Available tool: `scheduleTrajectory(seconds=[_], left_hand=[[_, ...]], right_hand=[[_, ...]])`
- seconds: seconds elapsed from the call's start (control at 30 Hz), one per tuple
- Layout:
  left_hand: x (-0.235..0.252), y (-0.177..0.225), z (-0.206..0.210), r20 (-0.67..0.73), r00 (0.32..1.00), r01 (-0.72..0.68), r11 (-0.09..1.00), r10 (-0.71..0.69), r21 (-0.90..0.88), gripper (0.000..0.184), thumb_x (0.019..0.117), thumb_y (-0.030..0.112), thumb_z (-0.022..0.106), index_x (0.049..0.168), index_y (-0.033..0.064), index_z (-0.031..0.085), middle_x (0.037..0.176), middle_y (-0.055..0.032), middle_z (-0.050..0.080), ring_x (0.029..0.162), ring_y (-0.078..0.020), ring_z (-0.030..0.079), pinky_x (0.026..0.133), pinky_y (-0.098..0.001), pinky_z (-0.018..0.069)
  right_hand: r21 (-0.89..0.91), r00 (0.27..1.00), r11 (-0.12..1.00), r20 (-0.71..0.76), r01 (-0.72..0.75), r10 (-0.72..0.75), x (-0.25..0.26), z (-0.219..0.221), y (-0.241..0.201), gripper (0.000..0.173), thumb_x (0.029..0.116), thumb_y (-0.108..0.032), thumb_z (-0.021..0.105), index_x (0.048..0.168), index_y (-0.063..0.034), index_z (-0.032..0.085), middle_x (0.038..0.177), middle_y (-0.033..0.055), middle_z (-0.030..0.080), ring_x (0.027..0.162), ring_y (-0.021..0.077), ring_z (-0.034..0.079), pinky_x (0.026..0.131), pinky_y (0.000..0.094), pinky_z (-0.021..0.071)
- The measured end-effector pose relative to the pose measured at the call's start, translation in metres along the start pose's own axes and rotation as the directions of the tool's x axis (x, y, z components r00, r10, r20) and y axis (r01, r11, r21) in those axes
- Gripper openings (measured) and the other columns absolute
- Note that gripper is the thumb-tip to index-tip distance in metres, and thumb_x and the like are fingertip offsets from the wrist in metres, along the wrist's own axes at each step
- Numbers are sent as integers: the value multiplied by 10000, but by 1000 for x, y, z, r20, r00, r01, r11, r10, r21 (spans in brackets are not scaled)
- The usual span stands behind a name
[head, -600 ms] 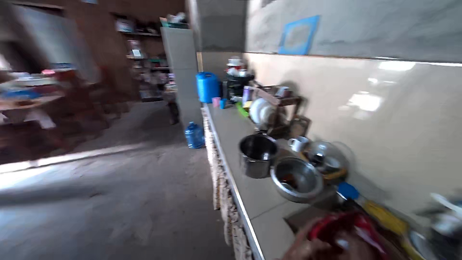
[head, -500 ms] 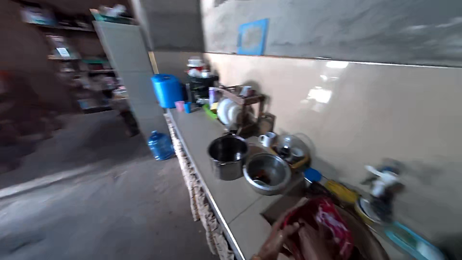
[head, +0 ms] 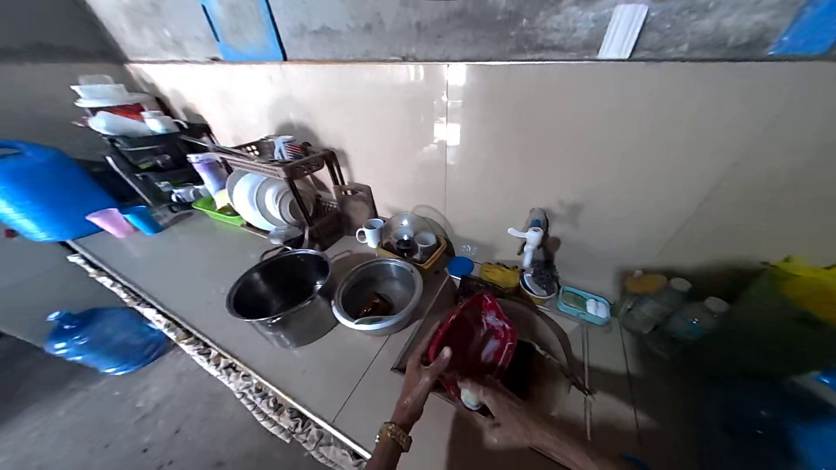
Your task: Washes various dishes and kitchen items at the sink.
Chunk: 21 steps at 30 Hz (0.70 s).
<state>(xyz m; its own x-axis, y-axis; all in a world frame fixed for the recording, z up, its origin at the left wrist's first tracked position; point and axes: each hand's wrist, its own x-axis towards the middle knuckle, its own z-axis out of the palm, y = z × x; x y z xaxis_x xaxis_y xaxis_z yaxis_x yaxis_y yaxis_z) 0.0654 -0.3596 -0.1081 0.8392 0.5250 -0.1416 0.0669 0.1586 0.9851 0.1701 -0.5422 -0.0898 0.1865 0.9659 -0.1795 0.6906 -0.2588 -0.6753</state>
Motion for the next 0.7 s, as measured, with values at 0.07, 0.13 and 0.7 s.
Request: scheduleTrajectory(seconds=[0.07,0.13,0.7], left_hand=[[6,0,-3,13,1000,0,1000,0,20,671,968,369,622,1568,160,408,1370,-193,596,1029,-325,702,720,-500,633],[8,-1,0,3,999,35,999,-35,-22,622,993,382,582,1558,178,422,1337,-195,610,1019,-339,702,716,-507,632],[17,-2,29,-74,956,264,945,-282,-194,563,1078,469,450,1588,253,349,1276,-251,633,990,-429,691,701,-597,592]], right_hand=[[-290,990,956,-124,33,-72,-11,2,29,618,823,-74,763,1419,-91,598,1531,200,497,1459,424,400,1182,728,197],[-459,953,887,-289,-58,-87,-11,-5,59,598,799,32,738,1380,-45,617,1494,278,504,1437,515,393,1131,803,216],[56,808,992,-575,-116,127,-20,19,6,494,770,112,606,1225,-41,720,1292,192,659,1260,334,596,1076,479,488]])
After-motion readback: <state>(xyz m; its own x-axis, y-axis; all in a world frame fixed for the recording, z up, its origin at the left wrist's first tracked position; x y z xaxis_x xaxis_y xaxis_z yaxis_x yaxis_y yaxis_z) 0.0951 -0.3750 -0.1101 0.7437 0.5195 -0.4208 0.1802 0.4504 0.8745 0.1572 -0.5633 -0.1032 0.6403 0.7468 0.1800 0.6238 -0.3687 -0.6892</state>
